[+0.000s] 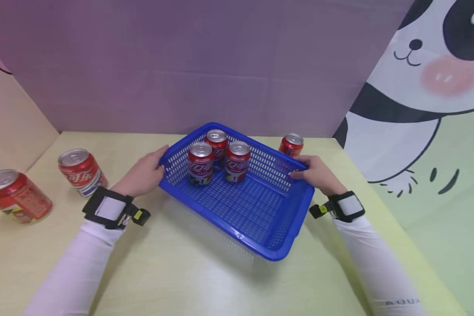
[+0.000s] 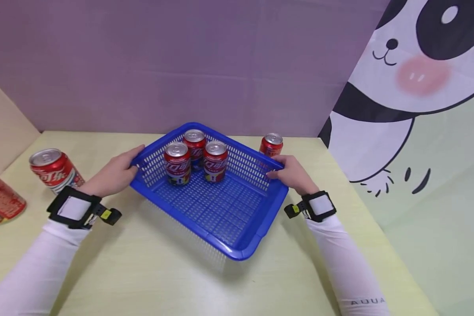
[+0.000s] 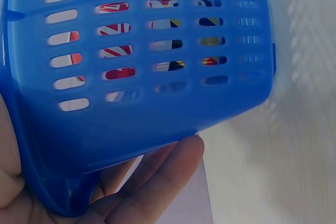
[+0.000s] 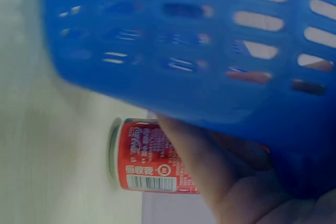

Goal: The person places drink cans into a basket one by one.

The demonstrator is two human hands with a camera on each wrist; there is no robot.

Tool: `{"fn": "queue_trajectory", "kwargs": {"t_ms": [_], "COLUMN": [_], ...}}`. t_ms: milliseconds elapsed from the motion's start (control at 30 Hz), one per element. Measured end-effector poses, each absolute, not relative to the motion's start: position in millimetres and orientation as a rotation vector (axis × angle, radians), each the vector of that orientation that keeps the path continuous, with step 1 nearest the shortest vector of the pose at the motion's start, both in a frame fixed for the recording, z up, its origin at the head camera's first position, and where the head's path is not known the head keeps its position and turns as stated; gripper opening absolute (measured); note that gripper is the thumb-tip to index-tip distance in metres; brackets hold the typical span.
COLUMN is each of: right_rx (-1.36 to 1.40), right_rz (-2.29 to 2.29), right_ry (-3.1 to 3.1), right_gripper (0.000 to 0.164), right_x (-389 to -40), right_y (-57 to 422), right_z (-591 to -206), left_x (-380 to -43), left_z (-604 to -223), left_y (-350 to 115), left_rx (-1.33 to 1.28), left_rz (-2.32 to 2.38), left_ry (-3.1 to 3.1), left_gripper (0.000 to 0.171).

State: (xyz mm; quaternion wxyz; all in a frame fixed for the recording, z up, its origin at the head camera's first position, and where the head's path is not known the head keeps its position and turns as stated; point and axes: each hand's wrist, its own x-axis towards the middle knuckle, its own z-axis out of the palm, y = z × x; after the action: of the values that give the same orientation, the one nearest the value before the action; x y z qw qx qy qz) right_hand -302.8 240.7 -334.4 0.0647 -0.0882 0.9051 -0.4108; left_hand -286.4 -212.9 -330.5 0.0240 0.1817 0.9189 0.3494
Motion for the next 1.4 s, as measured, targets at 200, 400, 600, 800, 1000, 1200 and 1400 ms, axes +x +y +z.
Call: {"fn": "queue_trajectory", "kwargs": {"t_ms": [200,400,600,800,1000,1200,1400], "right_rx": [-0.313,-0.275,-0.287,-0.292,-0.272,-0.272,-0.274], "right_rz": [-1.19,-1.183,-1.194,-1.197,-1.189,-1.189,-1.171], "right_ry": [2.705,2.699,2.67,2.658,2.659,2.662,2.65], "right_gripper": [0.033,0.035,0.035,0.035,0.035,0.034,0.038], "right_x": [-305.4,-303.0,-303.5,-305.2,-302.2,-301.8,-300.9], "right_y": [240.3,241.5,240.8,241.4,245.1,244.9,240.3], "right_z": [-331.2,-328.2,-329.9,-330.2,-331.4,-328.4,-324.0], "left_x": [-283.7,-284.6,-282.6,-282.1,-276.9,-276.0,-283.3], "left_z": [-328.7,-328.3,-327.3,-328.7,-312.5,-267.4,-262.1], "left_y": [-213.5,-210.4,-212.7,-213.3,-218.5,-260.6,-316.7], "left_rx": [0.548,0.548,0.554,0.548,0.611,0.591,0.301], "left_rz": [1.085,1.09,1.091,1.088,0.904,0.61,0.361], "left_ry": [2.835,2.829,2.849,2.873,2.94,3.158,3.094], "left_gripper": [0.059,0.06,0.059,0.057,0.061,0.061,0.084]}}
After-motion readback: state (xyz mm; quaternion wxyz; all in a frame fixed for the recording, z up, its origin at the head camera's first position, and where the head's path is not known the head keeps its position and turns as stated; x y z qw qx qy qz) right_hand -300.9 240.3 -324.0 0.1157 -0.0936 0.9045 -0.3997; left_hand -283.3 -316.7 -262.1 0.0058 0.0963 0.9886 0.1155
